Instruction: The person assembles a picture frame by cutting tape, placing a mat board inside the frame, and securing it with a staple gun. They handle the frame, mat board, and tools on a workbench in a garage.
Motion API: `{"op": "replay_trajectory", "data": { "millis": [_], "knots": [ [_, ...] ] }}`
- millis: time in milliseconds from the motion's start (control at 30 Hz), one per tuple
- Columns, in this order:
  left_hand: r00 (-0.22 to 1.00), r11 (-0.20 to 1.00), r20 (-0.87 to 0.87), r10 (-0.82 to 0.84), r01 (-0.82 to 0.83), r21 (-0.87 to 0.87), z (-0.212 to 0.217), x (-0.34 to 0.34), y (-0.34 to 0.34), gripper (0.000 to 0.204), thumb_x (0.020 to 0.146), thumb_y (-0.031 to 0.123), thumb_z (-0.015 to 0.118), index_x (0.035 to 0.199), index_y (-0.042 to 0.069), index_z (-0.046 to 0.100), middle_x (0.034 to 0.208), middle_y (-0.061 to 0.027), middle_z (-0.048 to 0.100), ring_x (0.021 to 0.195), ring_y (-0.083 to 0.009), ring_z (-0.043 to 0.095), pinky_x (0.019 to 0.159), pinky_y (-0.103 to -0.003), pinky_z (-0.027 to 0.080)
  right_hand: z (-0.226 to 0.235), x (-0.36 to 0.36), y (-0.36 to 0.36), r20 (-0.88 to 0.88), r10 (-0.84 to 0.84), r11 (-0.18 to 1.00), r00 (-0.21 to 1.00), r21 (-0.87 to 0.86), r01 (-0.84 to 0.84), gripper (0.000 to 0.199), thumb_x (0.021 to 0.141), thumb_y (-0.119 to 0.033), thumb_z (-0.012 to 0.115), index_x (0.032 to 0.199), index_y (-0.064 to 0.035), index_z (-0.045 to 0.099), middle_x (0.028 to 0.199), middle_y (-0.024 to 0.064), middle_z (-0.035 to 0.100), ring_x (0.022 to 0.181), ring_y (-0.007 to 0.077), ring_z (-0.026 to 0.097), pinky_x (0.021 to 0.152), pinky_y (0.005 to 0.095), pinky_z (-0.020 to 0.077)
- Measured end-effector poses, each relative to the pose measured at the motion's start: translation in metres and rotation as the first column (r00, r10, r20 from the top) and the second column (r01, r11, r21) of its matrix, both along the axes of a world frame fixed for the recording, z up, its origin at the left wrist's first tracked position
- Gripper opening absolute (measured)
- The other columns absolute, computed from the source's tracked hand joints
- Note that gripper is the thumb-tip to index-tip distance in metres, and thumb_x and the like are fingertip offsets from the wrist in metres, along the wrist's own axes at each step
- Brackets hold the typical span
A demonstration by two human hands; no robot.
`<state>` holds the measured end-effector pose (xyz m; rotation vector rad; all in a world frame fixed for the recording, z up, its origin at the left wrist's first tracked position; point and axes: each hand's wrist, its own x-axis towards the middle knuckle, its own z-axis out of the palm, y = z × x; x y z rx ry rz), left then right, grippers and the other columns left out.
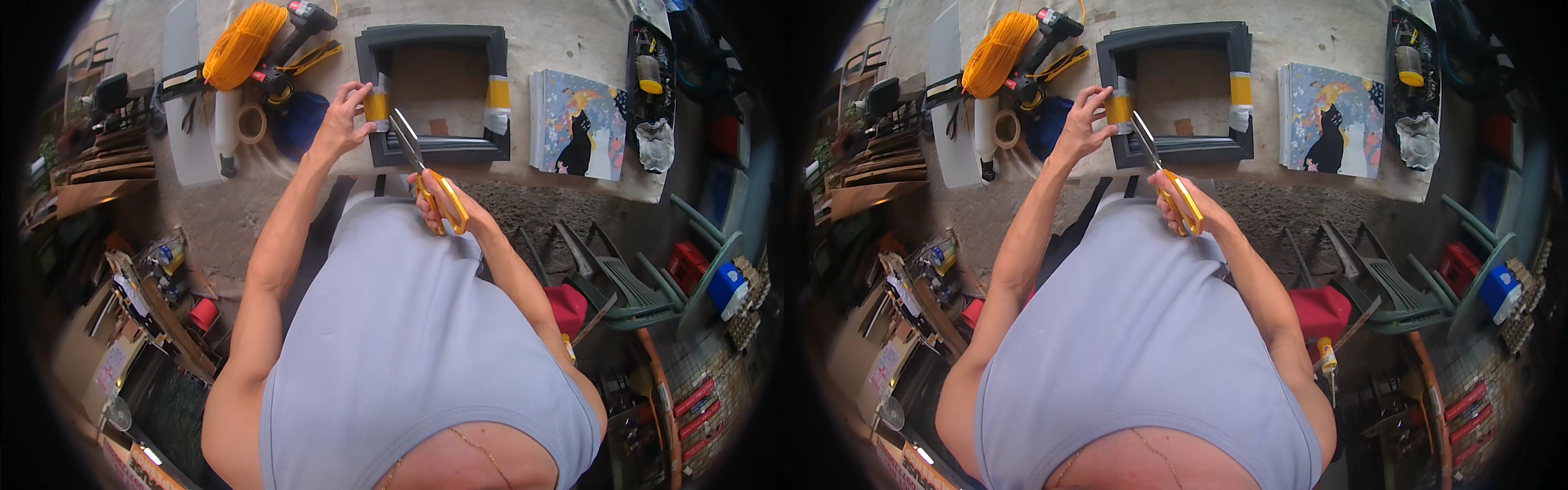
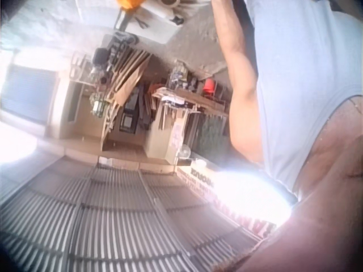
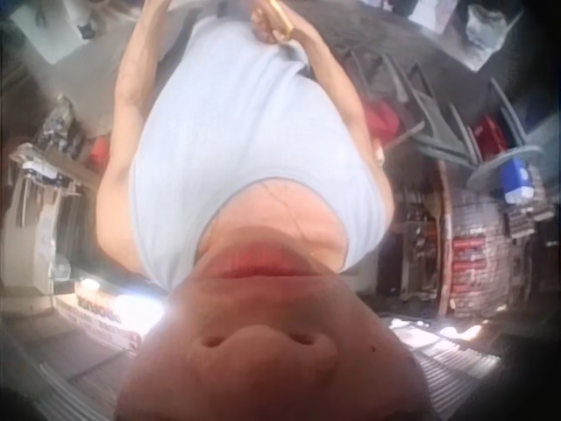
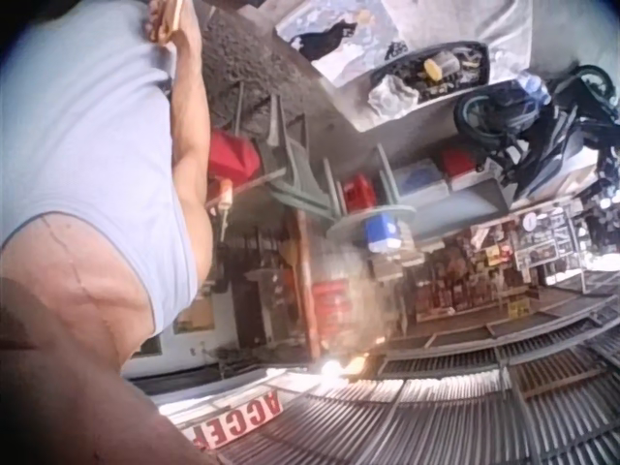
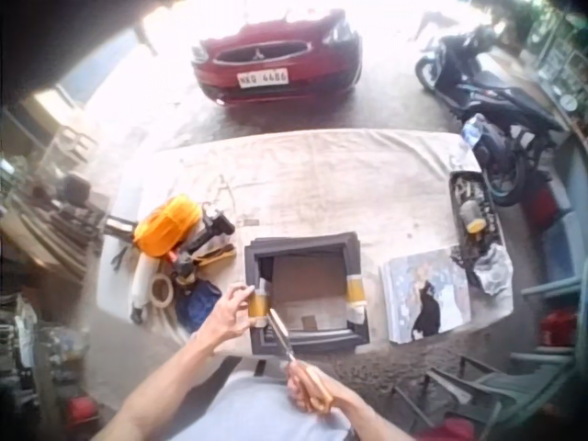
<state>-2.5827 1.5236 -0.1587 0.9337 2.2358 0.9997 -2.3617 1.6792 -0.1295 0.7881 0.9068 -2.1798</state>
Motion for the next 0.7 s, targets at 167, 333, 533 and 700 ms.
{"op": "replay_trajectory", "data": {
  "millis": [167,333,533,700],
  "knots": [
    [1.000,1.000,0.017,0.022,-0.023,0.015,0.002,0.000,0.003,0.064,0.070,-0.003,0.076,0.129,0.003,0.053,0.125,-0.0112,0.045,0.107,-0.0240,0.060,0.091,-0.034,0.057,0.010,0.001,0.004,0.087,0.055,0.996,0.995,-0.077,-0.048,0.070,0.090,-0.067,0.044,0.121,-0.0042,0.045,0.065,-0.0009,0.044,0.052,0.0080,0.045,0.045,0.0241,0.0423],
    [1.000,0.998,-0.008,0.013,-0.013,0.060,0.001,-0.002,0.000,0.052,0.071,-0.001,0.077,0.120,0.000,0.059,0.120,-0.0103,0.049,0.103,-0.0225,0.063,0.089,-0.033,0.058,0.006,0.000,0.000,0.082,0.036,0.993,0.996,-0.111,-0.027,0.070,0.090,-0.067,0.044,0.122,-0.0048,0.045,0.066,-0.0008,0.044,0.051,0.0080,0.045,0.044,0.0239,0.0417],
    [0.999,0.996,-0.034,0.007,-0.004,0.091,-0.001,-0.002,0.000,0.042,0.073,0.002,0.076,0.113,-0.003,0.062,0.116,-0.0100,0.053,0.101,-0.0217,0.064,0.088,-0.032,0.058,0.008,0.003,-0.005,0.085,0.036,0.994,0.996,-0.103,-0.028,0.071,0.091,-0.066,0.044,0.124,-0.0041,0.045,0.067,-0.0006,0.044,0.052,0.0077,0.045,0.045,0.0235,0.0419],
    [1.000,0.994,-0.023,-0.010,0.013,0.110,-0.003,-0.004,-0.001,0.040,0.074,0.003,0.076,0.111,-0.003,0.062,0.114,-0.0100,0.055,0.099,-0.0216,0.065,0.087,-0.032,0.058,0.004,-0.008,-0.017,0.049,-0.062,0.994,0.997,-0.082,0.066,0.069,0.092,-0.064,0.045,0.123,-0.0025,0.046,0.066,-0.0010,0.043,0.049,0.0071,0.042,0.043,0.0229,0.0405]
  ]
}}
